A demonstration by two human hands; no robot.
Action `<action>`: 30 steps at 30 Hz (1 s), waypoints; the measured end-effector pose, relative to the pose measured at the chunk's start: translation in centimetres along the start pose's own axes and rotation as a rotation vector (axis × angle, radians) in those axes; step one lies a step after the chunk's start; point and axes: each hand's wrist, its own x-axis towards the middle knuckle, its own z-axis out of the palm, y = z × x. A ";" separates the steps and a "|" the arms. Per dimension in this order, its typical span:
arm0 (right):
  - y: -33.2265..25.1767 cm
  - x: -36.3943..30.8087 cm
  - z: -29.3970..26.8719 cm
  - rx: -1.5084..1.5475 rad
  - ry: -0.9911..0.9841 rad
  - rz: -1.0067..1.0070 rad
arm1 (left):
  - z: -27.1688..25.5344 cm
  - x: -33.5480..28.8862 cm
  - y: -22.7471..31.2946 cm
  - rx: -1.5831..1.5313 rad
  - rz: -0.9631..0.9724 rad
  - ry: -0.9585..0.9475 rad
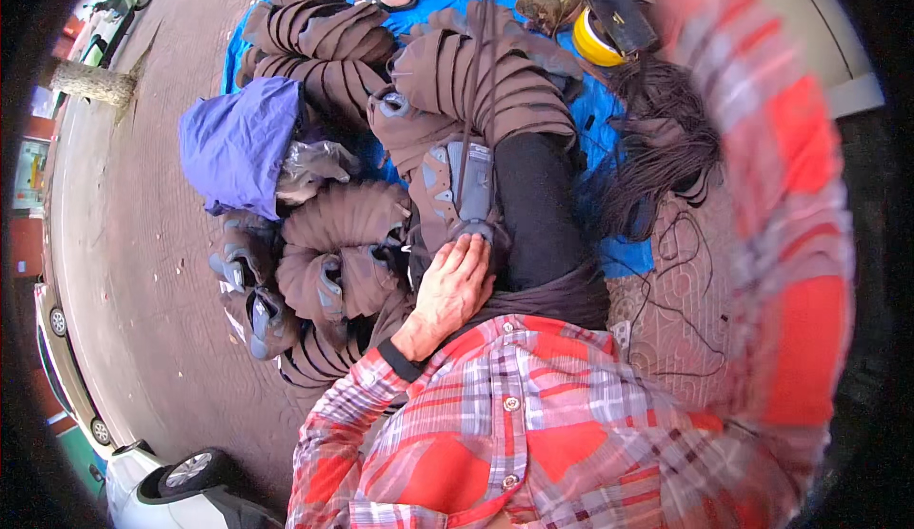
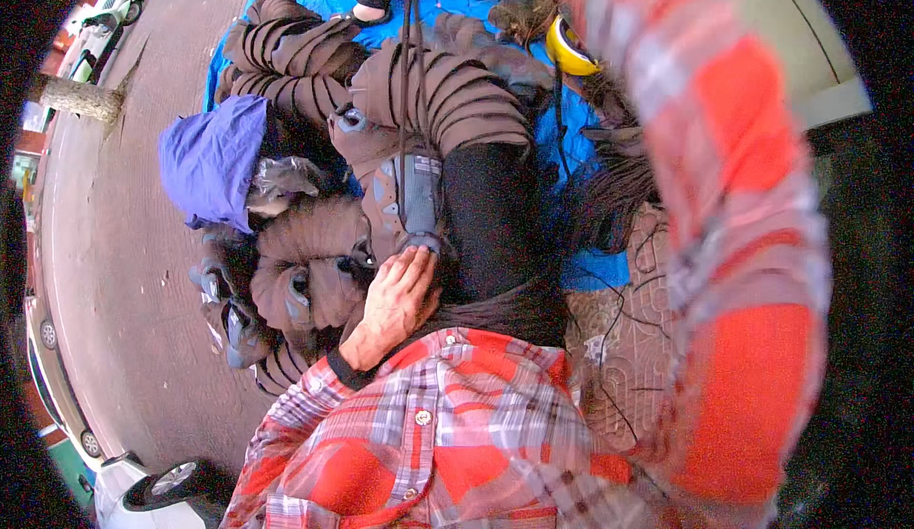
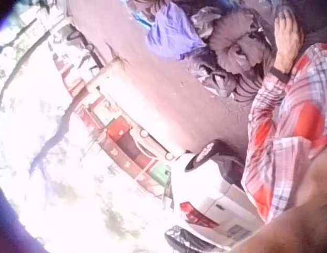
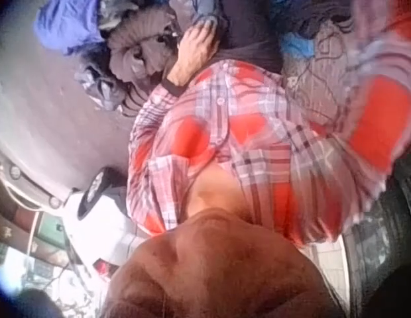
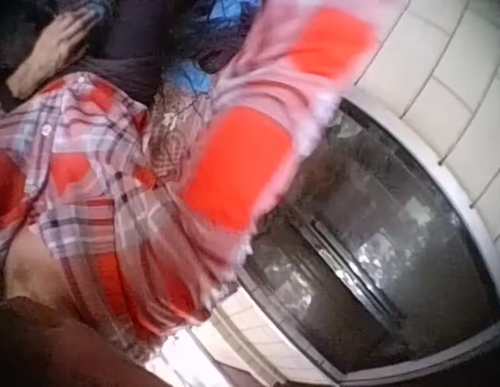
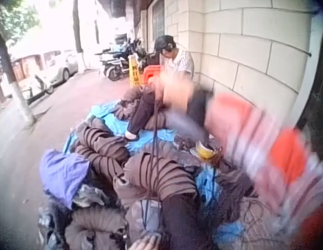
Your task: Lacing a new boot and organizing shoe components in a manufacturing or repair setting.
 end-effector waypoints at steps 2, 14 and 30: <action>-0.2 -0.8 -2.2 -0.044 0.027 0.033 | 0.2 0.3 -0.4 -0.024 0.003 0.026; -0.4 -9.3 -13.3 -0.261 0.182 0.190 | -2.0 0.4 -0.1 -0.165 -0.047 0.063; -6.1 -24.6 -19.9 -0.620 0.446 0.437 | -11.9 8.1 -9.8 -1.523 -0.482 0.321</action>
